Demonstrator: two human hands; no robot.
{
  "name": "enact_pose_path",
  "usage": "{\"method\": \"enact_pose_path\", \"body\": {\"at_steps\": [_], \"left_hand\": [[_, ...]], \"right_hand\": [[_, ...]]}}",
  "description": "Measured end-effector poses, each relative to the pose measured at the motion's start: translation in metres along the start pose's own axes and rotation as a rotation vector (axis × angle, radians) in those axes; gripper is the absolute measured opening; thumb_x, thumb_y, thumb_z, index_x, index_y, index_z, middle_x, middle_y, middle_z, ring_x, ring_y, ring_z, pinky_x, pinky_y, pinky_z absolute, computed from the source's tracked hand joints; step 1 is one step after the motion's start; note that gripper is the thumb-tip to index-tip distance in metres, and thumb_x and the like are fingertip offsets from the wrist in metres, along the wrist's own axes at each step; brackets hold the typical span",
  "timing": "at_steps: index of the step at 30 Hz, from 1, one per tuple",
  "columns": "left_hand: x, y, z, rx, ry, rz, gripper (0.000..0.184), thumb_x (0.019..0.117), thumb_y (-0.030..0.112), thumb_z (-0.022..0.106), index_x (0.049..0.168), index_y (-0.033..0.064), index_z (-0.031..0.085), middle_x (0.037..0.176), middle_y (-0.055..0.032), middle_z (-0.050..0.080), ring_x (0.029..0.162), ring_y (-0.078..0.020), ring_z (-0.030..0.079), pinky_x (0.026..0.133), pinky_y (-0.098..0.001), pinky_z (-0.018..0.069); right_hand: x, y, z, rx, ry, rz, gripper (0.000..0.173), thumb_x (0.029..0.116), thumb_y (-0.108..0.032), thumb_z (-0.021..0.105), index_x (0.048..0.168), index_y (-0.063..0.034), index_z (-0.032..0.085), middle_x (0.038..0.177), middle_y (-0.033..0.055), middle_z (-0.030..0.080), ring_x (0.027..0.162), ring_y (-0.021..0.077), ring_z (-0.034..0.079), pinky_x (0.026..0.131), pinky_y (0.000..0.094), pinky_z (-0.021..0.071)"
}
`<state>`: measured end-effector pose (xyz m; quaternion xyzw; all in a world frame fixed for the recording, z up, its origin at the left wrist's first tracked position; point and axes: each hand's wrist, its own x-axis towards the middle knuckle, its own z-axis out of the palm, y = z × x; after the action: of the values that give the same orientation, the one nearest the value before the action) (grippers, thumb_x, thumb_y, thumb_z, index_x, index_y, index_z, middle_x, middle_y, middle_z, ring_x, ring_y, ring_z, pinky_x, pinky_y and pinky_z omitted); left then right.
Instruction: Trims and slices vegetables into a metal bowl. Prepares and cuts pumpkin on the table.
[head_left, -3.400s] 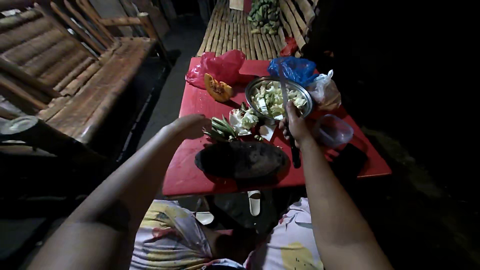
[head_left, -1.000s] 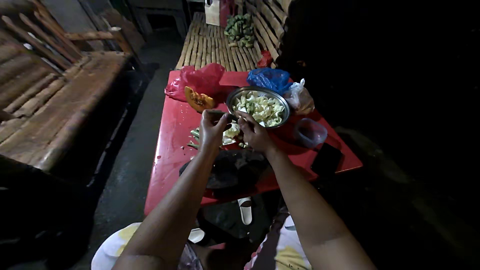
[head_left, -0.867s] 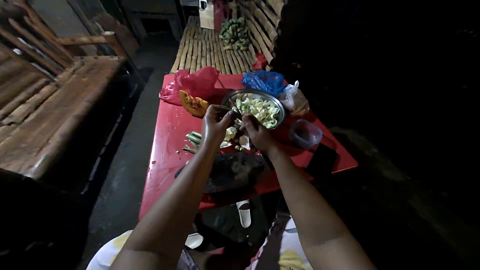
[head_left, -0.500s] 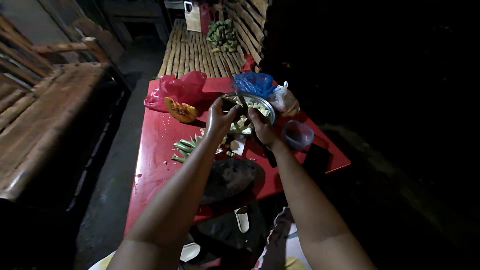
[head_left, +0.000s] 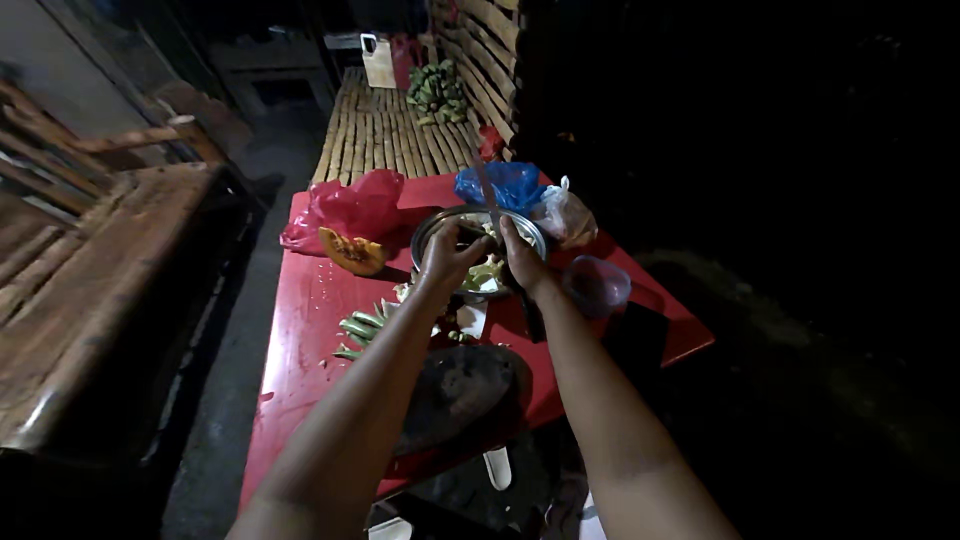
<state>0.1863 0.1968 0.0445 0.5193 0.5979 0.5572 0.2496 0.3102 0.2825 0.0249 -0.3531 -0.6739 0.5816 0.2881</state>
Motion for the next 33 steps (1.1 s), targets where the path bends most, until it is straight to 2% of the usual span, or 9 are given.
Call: {"method": "enact_pose_path", "body": {"at_steps": [6, 8, 11, 13, 14, 19, 23, 27, 33], "left_hand": [[-0.002, 0.003, -0.007, -0.103, 0.086, 0.083, 0.026, 0.1011, 0.007, 0.063, 0.125, -0.0027, 0.056, 0.108, -0.0098, 0.068, 0.090, -0.0138, 0.071, 0.083, -0.0330, 0.0618], [-0.001, 0.006, -0.014, -0.107, 0.118, 0.042, 0.023, 0.1023, 0.006, 0.061, 0.123, -0.0021, 0.056, 0.108, -0.0099, 0.068, 0.091, -0.0146, 0.072, 0.083, -0.0333, 0.0624], [0.002, 0.002, -0.023, -0.133, 0.156, -0.088, 0.026, 0.1092, 0.016, 0.050, 0.127, -0.0013, 0.056, 0.111, -0.0125, 0.070, 0.094, -0.0191, 0.073, 0.084, -0.0369, 0.0624], [0.004, -0.001, -0.026, -0.137, 0.179, -0.148, 0.031, 0.1114, 0.021, 0.045, 0.130, -0.0012, 0.055, 0.112, -0.0141, 0.070, 0.093, -0.0209, 0.073, 0.084, -0.0388, 0.0624], [0.005, -0.002, -0.026, -0.134, 0.187, -0.163, 0.032, 0.1114, 0.022, 0.045, 0.131, -0.0011, 0.055, 0.112, -0.0142, 0.069, 0.093, -0.0207, 0.073, 0.083, -0.0386, 0.0623], [0.011, -0.011, -0.023, -0.031, 0.188, -0.158, 0.027, 0.1052, 0.013, 0.059, 0.127, -0.0017, 0.055, 0.110, -0.0143, 0.066, 0.089, -0.0180, 0.071, 0.080, -0.0364, 0.0619], [0.015, -0.015, -0.018, 0.056, 0.176, -0.126, 0.027, 0.1032, 0.011, 0.062, 0.126, -0.0034, 0.056, 0.111, -0.0149, 0.067, 0.090, -0.0175, 0.072, 0.082, -0.0354, 0.0627], [0.016, -0.012, -0.015, 0.093, 0.171, -0.094, 0.023, 0.1028, 0.011, 0.063, 0.122, -0.0017, 0.059, 0.108, -0.0132, 0.070, 0.088, -0.0162, 0.074, 0.081, -0.0348, 0.0634], [0.016, -0.010, -0.013, 0.149, 0.149, -0.038, 0.025, 0.1033, 0.013, 0.062, 0.122, -0.0025, 0.060, 0.109, -0.0144, 0.070, 0.088, -0.0178, 0.074, 0.082, -0.0374, 0.0632]], "right_hand": [[0.010, 0.001, -0.004, -0.072, 0.002, -0.010, 0.075, 0.1084, -0.061, 0.015, 0.114, -0.0025, 0.062, 0.094, 0.0109, 0.060, 0.073, 0.0200, 0.056, 0.066, 0.0399, 0.0494], [0.011, 0.000, -0.006, -0.097, -0.024, -0.023, 0.073, 0.1095, -0.059, 0.018, 0.132, -0.0042, 0.060, 0.118, 0.0190, 0.064, 0.089, 0.0283, 0.064, 0.075, 0.0479, 0.0537], [0.011, -0.001, 0.001, -0.123, 0.019, -0.057, 0.067, 0.1086, -0.060, 0.024, 0.139, -0.0097, 0.055, 0.120, 0.0201, 0.062, 0.080, 0.0301, 0.064, 0.066, 0.0489, 0.0547], [0.012, -0.004, 0.002, -0.107, 0.006, -0.043, 0.066, 0.1085, -0.059, 0.029, 0.150, -0.0130, 0.050, 0.143, 0.0225, 0.051, 0.102, 0.0347, 0.065, 0.080, 0.0536, 0.0556], [0.013, -0.003, 0.004, -0.107, 0.023, -0.043, 0.065, 0.1083, -0.059, 0.032, 0.151, -0.0140, 0.050, 0.144, 0.0232, 0.049, 0.099, 0.0343, 0.066, 0.078, 0.0524, 0.0567], [0.011, -0.003, 0.003, -0.100, -0.002, -0.091, 0.057, 0.1094, -0.052, 0.037, 0.146, -0.0117, 0.051, 0.129, 0.0204, 0.058, 0.090, 0.0278, 0.063, 0.078, 0.0477, 0.0531], [0.005, -0.006, 0.004, -0.106, -0.099, -0.197, 0.050, 0.1110, -0.049, 0.035, 0.133, -0.0116, 0.060, 0.089, 0.0087, 0.058, 0.056, 0.0154, 0.048, 0.051, 0.0339, 0.0454], [0.000, -0.009, 0.002, -0.112, -0.123, -0.143, 0.054, 0.1099, -0.052, 0.036, 0.140, -0.0131, 0.057, 0.111, 0.0159, 0.058, 0.065, 0.0203, 0.055, 0.059, 0.0396, 0.0511], [-0.002, -0.006, 0.002, -0.102, -0.138, -0.152, 0.052, 0.1110, -0.052, 0.030, 0.137, -0.0141, 0.055, 0.109, 0.0094, 0.061, 0.058, 0.0157, 0.051, 0.053, 0.0345, 0.0478]]}}
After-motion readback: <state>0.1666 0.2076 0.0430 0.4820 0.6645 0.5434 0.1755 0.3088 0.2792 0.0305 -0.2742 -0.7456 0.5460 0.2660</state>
